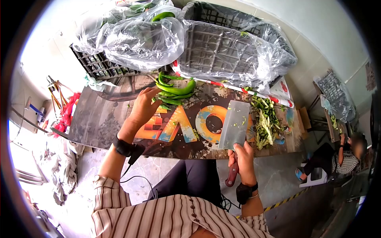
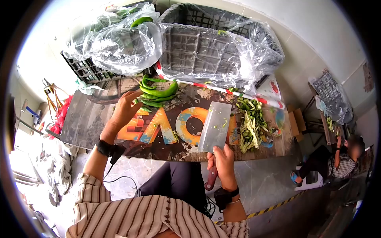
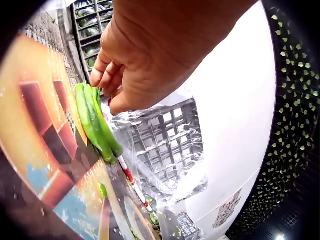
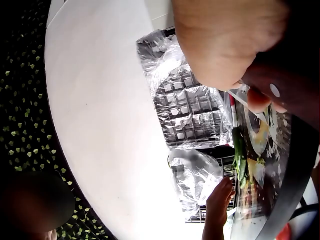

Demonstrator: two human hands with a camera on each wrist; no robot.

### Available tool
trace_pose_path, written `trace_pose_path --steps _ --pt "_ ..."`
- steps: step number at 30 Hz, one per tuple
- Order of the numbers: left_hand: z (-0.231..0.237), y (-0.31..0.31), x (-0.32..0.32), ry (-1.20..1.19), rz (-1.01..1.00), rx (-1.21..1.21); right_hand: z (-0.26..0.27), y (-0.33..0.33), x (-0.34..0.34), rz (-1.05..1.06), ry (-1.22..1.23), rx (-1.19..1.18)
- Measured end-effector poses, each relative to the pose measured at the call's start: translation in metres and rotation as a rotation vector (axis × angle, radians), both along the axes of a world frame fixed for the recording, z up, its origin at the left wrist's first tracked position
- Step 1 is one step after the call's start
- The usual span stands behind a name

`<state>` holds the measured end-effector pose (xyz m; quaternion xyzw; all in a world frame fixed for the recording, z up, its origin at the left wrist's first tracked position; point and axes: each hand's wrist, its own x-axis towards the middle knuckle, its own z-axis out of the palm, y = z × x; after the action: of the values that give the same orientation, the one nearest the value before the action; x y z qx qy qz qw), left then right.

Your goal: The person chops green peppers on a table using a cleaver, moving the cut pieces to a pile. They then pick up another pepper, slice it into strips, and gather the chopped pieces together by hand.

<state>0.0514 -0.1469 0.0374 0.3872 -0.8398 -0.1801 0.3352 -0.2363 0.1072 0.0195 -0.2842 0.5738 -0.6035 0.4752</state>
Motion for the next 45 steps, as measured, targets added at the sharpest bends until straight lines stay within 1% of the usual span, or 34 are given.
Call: trace_pose_path --steps 4,7,8,9,11,13,16,19,23,25,26,28,29,31,32,33,35,36,37,39,40,41,43,45 --pt "-0.003 -0.023 -0.006 0.001 0.005 -0.017 -0.002 -0.001 0.002 0.033 0.073 0.007" --pt "-0.002 -0.046 -0.015 -0.064 0.013 -0.139 -0.004 -0.001 0.002 0.046 0.1 0.017" --pt "-0.002 -0.052 -0.02 -0.091 0.021 -0.217 -0.004 -0.001 0.002 0.047 0.094 0.022" --pt "-0.004 -0.062 -0.022 -0.09 0.021 -0.216 -0.004 0.0 0.002 0.047 0.089 0.027" --pt "-0.01 -0.082 -0.026 -0.252 0.038 -0.27 -0.004 0.0 0.002 0.046 0.082 0.032" --pt "-0.007 -0.088 -0.03 -0.269 0.039 -0.23 -0.001 0.0 0.003 0.043 0.077 0.038" --pt "-0.002 -0.093 -0.034 -0.442 0.024 -0.205 0.002 0.0 0.004 0.033 0.051 0.052" --pt "0.001 -0.095 -0.036 -0.512 0.012 -0.21 -0.005 0.001 0.001 0.041 0.059 0.049" --pt "-0.005 -0.098 -0.031 -0.509 -0.044 -0.266 -0.003 0.0 0.002 0.054 0.064 0.024" --pt "-0.01 -0.095 -0.03 -0.414 -0.012 -0.265 -0.002 0.0 0.002 0.049 0.062 0.024" --pt "-0.011 -0.097 -0.029 -0.415 -0.015 -0.267 -0.003 0.0 0.002 0.049 0.071 0.023" --pt "-0.01 -0.097 -0.027 -0.315 -0.015 -0.286 -0.004 0.0 0.002 0.047 0.077 0.023" --pt "-0.012 -0.096 -0.026 -0.315 -0.014 -0.286 -0.004 0.0 0.002 0.051 0.082 0.029" --pt "-0.004 -0.08 -0.024 -0.149 -0.036 -0.346 -0.003 -0.001 0.001 0.058 0.088 0.034" --pt "0.001 -0.074 -0.023 -0.108 -0.062 -0.41 -0.003 -0.001 0.001 0.055 0.088 0.035" --pt "0.008 -0.063 -0.022 -0.109 -0.06 -0.41 -0.003 -0.002 0.001 0.052 0.087 0.036" --pt "0.022 -0.037 -0.019 0.142 -0.022 -0.089 -0.005 -0.003 0.0 0.048 0.087 0.031" --pt "0.029 -0.024 -0.018 0.188 0.013 0.03 -0.006 -0.003 0.0 0.042 0.087 0.027" --pt "0.028 -0.014 -0.017 0.184 0.014 0.031 -0.006 -0.003 0.001 0.043 0.083 0.028" --pt "0.025 0.007 -0.014 0.519 -0.13 0.553 -0.004 -0.003 0.002 0.025 0.087 0.039" --pt "0.03 0.021 -0.012 0.438 -0.149 0.564 -0.004 -0.003 0.002 0.021 0.097 0.05" --pt "0.027 0.033 -0.013 0.442 -0.155 0.648 -0.004 -0.004 0.002 0.025 0.099 0.054" --pt "0.016 0.052 -0.015 0.478 -0.211 0.777 -0.005 -0.004 0.001 0.03 0.109 0.04" --pt "0.002 0.072 -0.024 0.623 -0.205 0.924 -0.003 -0.004 0.002 0.026 0.11 0.042"
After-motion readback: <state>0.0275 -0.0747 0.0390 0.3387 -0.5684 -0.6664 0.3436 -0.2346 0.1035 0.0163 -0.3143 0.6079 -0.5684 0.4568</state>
